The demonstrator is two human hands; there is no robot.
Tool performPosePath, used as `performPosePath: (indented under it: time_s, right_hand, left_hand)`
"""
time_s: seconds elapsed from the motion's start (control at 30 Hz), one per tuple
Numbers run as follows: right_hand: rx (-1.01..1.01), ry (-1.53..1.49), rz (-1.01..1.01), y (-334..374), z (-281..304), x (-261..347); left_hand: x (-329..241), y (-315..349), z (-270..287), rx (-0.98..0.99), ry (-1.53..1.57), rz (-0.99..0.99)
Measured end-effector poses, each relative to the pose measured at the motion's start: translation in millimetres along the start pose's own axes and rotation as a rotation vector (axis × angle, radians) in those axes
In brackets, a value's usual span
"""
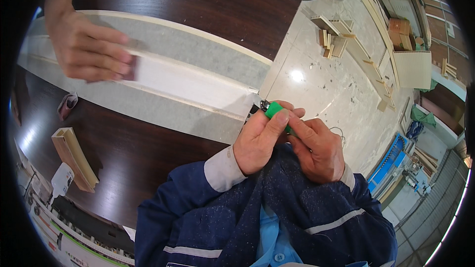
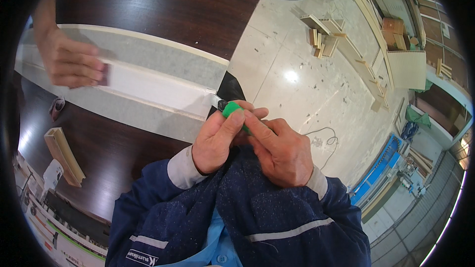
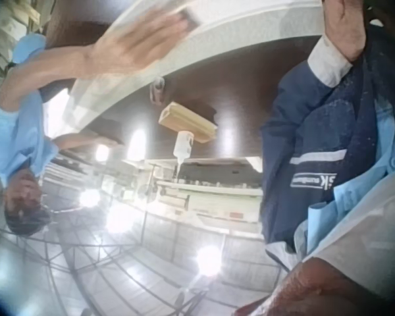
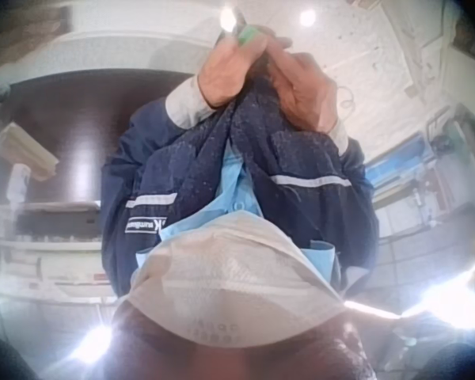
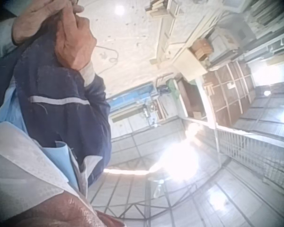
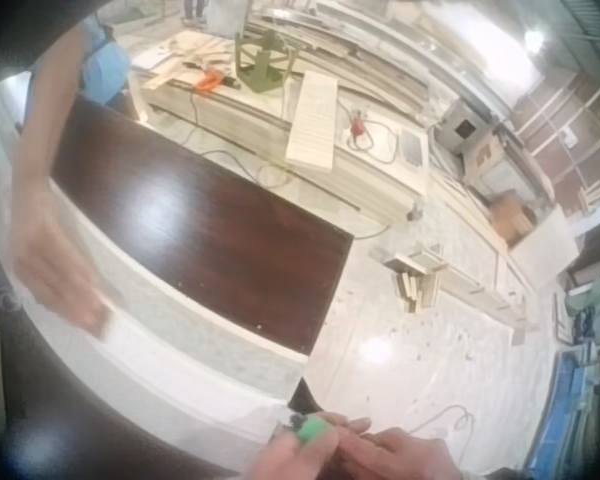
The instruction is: The person trims excess edge banding from a dark wood panel using a utility knife and then sands the edge with a sanding block. The person works along the length of the panel, removing the overhang and smoothing the surface.
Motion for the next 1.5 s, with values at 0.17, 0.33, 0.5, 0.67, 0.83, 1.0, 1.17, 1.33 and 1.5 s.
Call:
performPosePath:
  time_s: [0.17,0.33,0.5,0.67,0.83,1.0,1.17,1.33,1.5]
  right_hand:
    - [-0.021,-0.029,0.017,3,-1,-6]
    - [-0.020,-0.020,0.042,8,-1,-12]
    - [-0.050,-0.045,0.108,8,-2,-8]
    - [-0.054,-0.080,0.123,-1,-11,-6]
    - [-0.053,-0.097,0.164,-4,-16,-2]
    - [-0.050,-0.066,0.129,-3,-17,-3]
    - [-0.067,-0.064,0.105,-2,-17,-1]
    - [-0.075,-0.055,0.079,0,-17,3]
    - [-0.129,0.003,0.097,2,-20,4]
  left_hand:
    - [3,-2,-2,0.003,0.012,0.050]
    - [-1,1,-7,0.009,-0.091,-0.037]
    - [0,7,-9,-0.022,-0.101,-0.121]
    - [2,8,2,-0.140,-0.088,-0.127]
    - [1,7,4,-0.154,-0.089,-0.167]
    - [1,7,3,-0.146,-0.063,-0.156]
    - [0,7,3,-0.153,-0.052,-0.133]
    - [0,8,4,-0.135,-0.058,-0.088]
    - [-1,8,5,-0.137,-0.060,-0.111]
Point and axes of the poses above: each hand's wrist, its own y-axis away from the middle knuckle, its own z-axis out of the back of the hand, x = y × z, the point moved 6 cm from there along -y, towards the middle knuckle, and after that the axes turned 3 degrees about -x, right-handed, at the moved point
